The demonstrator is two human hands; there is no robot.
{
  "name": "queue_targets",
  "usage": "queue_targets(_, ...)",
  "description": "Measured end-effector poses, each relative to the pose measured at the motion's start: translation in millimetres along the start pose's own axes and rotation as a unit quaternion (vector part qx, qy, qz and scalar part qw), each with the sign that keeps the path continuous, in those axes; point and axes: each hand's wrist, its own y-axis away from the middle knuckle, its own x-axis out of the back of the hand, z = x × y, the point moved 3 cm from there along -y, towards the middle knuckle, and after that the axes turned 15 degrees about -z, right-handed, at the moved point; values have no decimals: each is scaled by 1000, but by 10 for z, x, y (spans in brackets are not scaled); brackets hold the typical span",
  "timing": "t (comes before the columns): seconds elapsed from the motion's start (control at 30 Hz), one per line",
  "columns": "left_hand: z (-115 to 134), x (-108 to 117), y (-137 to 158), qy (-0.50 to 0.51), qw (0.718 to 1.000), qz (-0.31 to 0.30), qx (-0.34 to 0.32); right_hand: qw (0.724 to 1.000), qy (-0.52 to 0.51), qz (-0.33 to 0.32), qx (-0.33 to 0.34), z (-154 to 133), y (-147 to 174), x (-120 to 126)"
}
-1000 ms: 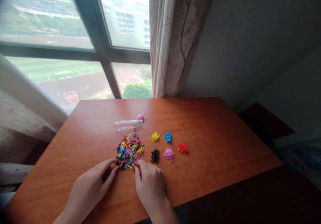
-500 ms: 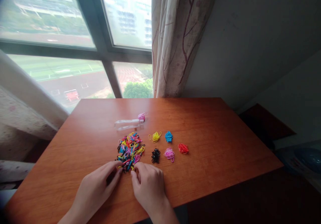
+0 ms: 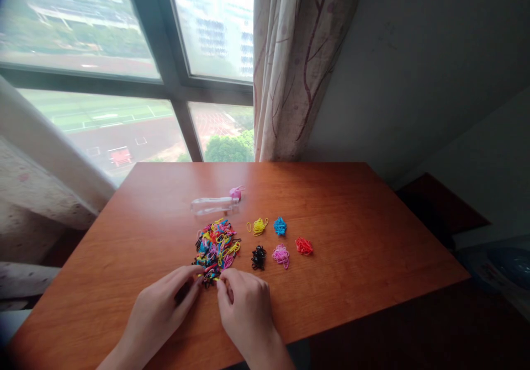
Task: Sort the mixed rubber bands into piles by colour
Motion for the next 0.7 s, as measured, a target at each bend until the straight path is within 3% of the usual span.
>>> queue_targets(0.47, 18, 31, -5, 38, 999, -7, -1, 994, -109, 6, -7, 13, 17, 64)
queue_targets(0.7, 0, 15, 4, 35, 999, -3, -6, 998, -51, 38, -23, 116, 12, 235)
